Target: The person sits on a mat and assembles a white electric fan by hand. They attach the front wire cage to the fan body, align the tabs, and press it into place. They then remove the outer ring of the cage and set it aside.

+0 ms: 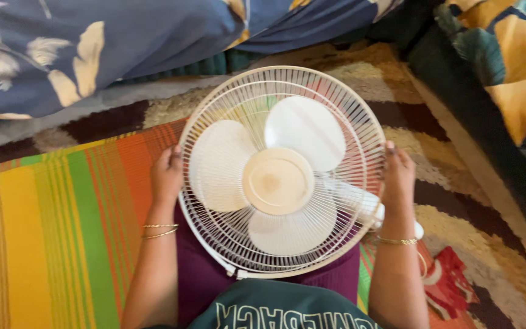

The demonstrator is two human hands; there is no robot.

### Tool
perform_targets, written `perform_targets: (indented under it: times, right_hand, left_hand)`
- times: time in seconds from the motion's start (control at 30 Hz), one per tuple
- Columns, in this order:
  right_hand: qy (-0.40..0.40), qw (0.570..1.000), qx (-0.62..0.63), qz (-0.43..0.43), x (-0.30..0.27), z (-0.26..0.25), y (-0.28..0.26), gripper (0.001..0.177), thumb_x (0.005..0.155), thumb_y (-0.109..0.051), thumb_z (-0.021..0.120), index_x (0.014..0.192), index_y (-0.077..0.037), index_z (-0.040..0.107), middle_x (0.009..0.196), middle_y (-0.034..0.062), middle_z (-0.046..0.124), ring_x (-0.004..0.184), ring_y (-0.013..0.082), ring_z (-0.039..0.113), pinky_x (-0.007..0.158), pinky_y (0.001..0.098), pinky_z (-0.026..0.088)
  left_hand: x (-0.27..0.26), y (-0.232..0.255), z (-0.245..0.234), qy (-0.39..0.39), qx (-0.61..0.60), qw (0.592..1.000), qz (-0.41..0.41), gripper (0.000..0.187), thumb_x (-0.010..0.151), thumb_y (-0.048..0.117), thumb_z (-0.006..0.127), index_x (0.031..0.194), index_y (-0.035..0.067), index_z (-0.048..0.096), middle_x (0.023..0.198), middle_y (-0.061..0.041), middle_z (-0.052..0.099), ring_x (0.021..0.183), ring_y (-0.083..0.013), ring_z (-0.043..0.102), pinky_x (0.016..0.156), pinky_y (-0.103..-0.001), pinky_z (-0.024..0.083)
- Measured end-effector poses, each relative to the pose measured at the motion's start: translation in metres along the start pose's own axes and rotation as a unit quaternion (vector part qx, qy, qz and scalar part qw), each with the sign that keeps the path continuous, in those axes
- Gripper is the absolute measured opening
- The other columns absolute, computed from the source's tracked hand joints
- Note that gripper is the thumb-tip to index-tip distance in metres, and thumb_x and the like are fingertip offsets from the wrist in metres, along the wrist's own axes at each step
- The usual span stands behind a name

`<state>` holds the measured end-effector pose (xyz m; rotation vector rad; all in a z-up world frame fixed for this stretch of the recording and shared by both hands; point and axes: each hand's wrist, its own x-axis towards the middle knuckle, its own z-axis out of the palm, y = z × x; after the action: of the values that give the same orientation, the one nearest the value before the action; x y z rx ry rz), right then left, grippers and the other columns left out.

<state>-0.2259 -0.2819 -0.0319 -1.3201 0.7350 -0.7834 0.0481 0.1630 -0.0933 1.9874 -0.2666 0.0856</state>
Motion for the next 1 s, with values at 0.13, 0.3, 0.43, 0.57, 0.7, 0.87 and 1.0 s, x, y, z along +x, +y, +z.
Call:
perform_targets:
  times: [0.13, 0.3, 0.43, 0.57, 0.7, 0.87, 1.0]
  right_hand:
    - [0.032, 0.999, -0.030, -0.020, -0.005, -0.014, 0.007, 0.031, 0.109, -0.035, 0.064, 0.110, -0.005, 0.071, 0.078, -0.0080, 0.056, 0.056, 0.0018, 0.035, 0.048, 0.0215, 0.025]
    - [-0.007, 0.995, 0.080, -0.066, -0.008, -0.030, 0.037, 0.029, 0.111, -0.029, 0.062, 0.113, 0.000, 0.069, 0.104, 0.0009, 0.074, 0.086, 0.0071, 0.067, 0.077, 0.0234, 0.053]
    - [-0.011, 0.993, 0.110, -0.041, -0.015, -0.034, 0.048, 0.032, 0.114, -0.031, 0.057, 0.112, -0.001, 0.067, 0.103, 0.0041, 0.073, 0.084, 0.0124, 0.067, 0.076, 0.0294, 0.053]
    - [-0.016, 0.991, 0.129, -0.033, -0.017, -0.029, 0.053, 0.036, 0.116, -0.033, 0.052, 0.119, 0.000, 0.066, 0.112, 0.0063, 0.072, 0.093, 0.0140, 0.068, 0.082, 0.0304, 0.055]
    - [-0.037, 0.986, 0.165, -0.016, -0.018, -0.023, 0.058, 0.039, 0.114, -0.034, 0.048, 0.126, 0.000, 0.064, 0.120, 0.0074, 0.071, 0.100, 0.0163, 0.069, 0.088, 0.0319, 0.057]
    - [-0.073, 0.978, 0.195, -0.019, -0.011, -0.035, 0.074, 0.042, 0.117, -0.037, 0.048, 0.128, 0.001, 0.061, 0.122, 0.0094, 0.070, 0.101, 0.0186, 0.068, 0.088, 0.0341, 0.055]
    - [-0.093, 0.974, 0.207, -0.017, -0.008, -0.044, 0.080, 0.045, 0.115, -0.038, 0.047, 0.132, 0.001, 0.059, 0.125, 0.0093, 0.069, 0.105, 0.0190, 0.067, 0.093, 0.0352, 0.054]
  left_hand:
    - [0.004, 0.013, 0.003, 0.056, 0.015, 0.987, 0.151, 0.048, 0.117, 0.041, 0.045, 0.121, -0.001, 0.068, 0.113, -0.023, 0.070, 0.104, -0.0349, 0.065, 0.090, -0.044, 0.050]
    - [0.005, 0.062, -0.015, 0.000, -0.090, 0.991, 0.104, 0.042, 0.110, 0.038, 0.049, 0.113, 0.002, 0.069, 0.096, -0.012, 0.072, 0.088, -0.0202, 0.067, 0.081, -0.035, 0.052]
    - [0.001, 0.082, -0.025, -0.029, -0.097, 0.991, 0.084, 0.037, 0.107, 0.036, 0.056, 0.109, 0.001, 0.069, 0.085, -0.006, 0.067, 0.078, -0.0131, 0.057, 0.073, -0.030, 0.049]
    - [-0.004, 0.076, -0.031, -0.090, -0.209, 0.970, 0.089, 0.039, 0.108, 0.040, 0.057, 0.112, 0.002, 0.069, 0.093, 0.003, 0.067, 0.087, -0.0064, 0.057, 0.079, -0.025, 0.050]
    - [-0.006, 0.065, -0.035, -0.159, -0.353, 0.920, 0.053, 0.039, 0.107, 0.040, 0.060, 0.111, 0.002, 0.069, 0.099, 0.005, 0.067, 0.090, -0.0053, 0.057, 0.081, -0.024, 0.049]
    - [-0.014, 0.061, -0.044, -0.212, -0.442, 0.871, 0.006, 0.038, 0.103, 0.038, 0.061, 0.114, 0.002, 0.070, 0.102, 0.001, 0.072, 0.090, -0.0070, 0.062, 0.083, -0.024, 0.050]
    - [-0.018, 0.057, -0.049, -0.227, -0.467, 0.854, 0.003, 0.038, 0.112, 0.035, 0.063, 0.118, -0.002, 0.067, 0.107, -0.002, 0.070, 0.095, -0.0091, 0.062, 0.088, -0.025, 0.049]
